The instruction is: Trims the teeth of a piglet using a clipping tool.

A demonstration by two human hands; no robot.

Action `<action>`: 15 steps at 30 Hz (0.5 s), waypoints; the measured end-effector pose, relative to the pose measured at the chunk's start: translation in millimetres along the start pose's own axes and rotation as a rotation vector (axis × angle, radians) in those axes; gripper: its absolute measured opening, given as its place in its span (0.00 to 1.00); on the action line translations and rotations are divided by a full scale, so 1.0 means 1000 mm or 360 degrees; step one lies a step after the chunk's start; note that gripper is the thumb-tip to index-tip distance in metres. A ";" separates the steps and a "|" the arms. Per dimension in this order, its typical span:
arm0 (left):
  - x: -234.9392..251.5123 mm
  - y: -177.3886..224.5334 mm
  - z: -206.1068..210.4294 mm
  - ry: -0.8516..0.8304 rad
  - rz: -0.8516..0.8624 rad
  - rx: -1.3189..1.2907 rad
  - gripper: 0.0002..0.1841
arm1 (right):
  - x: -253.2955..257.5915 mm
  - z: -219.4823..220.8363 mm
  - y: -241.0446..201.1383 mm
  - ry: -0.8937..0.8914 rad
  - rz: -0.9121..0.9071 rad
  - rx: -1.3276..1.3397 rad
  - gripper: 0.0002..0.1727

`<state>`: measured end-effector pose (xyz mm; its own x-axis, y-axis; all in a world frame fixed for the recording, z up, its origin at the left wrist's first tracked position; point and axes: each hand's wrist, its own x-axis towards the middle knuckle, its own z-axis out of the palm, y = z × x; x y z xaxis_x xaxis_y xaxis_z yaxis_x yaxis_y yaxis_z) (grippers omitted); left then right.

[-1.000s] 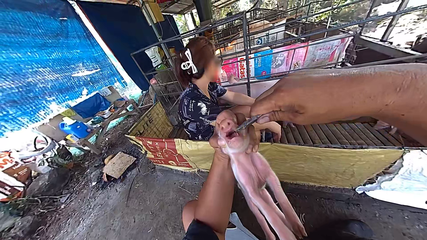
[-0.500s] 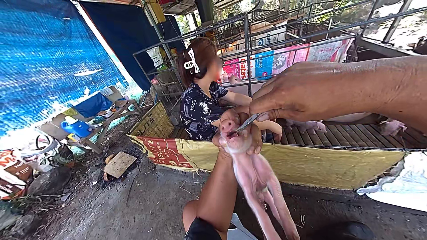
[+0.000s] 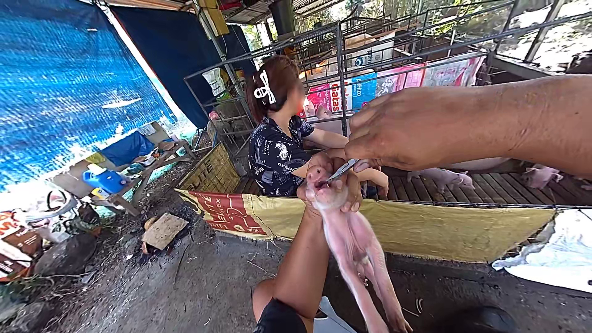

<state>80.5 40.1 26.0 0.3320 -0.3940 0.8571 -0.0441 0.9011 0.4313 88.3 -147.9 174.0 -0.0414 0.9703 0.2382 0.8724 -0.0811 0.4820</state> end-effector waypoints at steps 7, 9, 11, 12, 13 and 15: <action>-0.002 -0.003 -0.006 0.0009 0.0063 -0.0002 0.13 | 0.004 0.000 -0.008 -0.0237 0.0109 0.0037 0.15; -0.002 -0.005 -0.005 0.0036 0.0076 -0.0008 0.12 | 0.003 0.003 -0.010 -0.0203 0.0147 0.0069 0.14; -0.002 -0.006 -0.007 0.0044 0.0076 -0.0036 0.12 | -0.001 0.005 -0.013 -0.0210 0.0196 0.0126 0.13; -0.003 -0.006 -0.010 0.0050 0.0075 -0.0032 0.12 | -0.003 0.005 -0.014 -0.0215 0.0209 0.0152 0.13; -0.004 -0.006 -0.012 0.0050 0.0078 -0.0014 0.12 | -0.006 0.006 -0.015 -0.0220 0.0232 0.0206 0.14; -0.005 -0.005 -0.016 0.0020 0.0099 0.0017 0.13 | -0.014 0.005 -0.021 -0.0260 0.0414 0.0458 0.13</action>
<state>93.8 40.5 15.5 0.3402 -0.3350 0.8787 -0.0747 0.9218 0.3804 73.0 -158.7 156.0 0.2560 0.9511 0.1731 0.9450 -0.2839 0.1624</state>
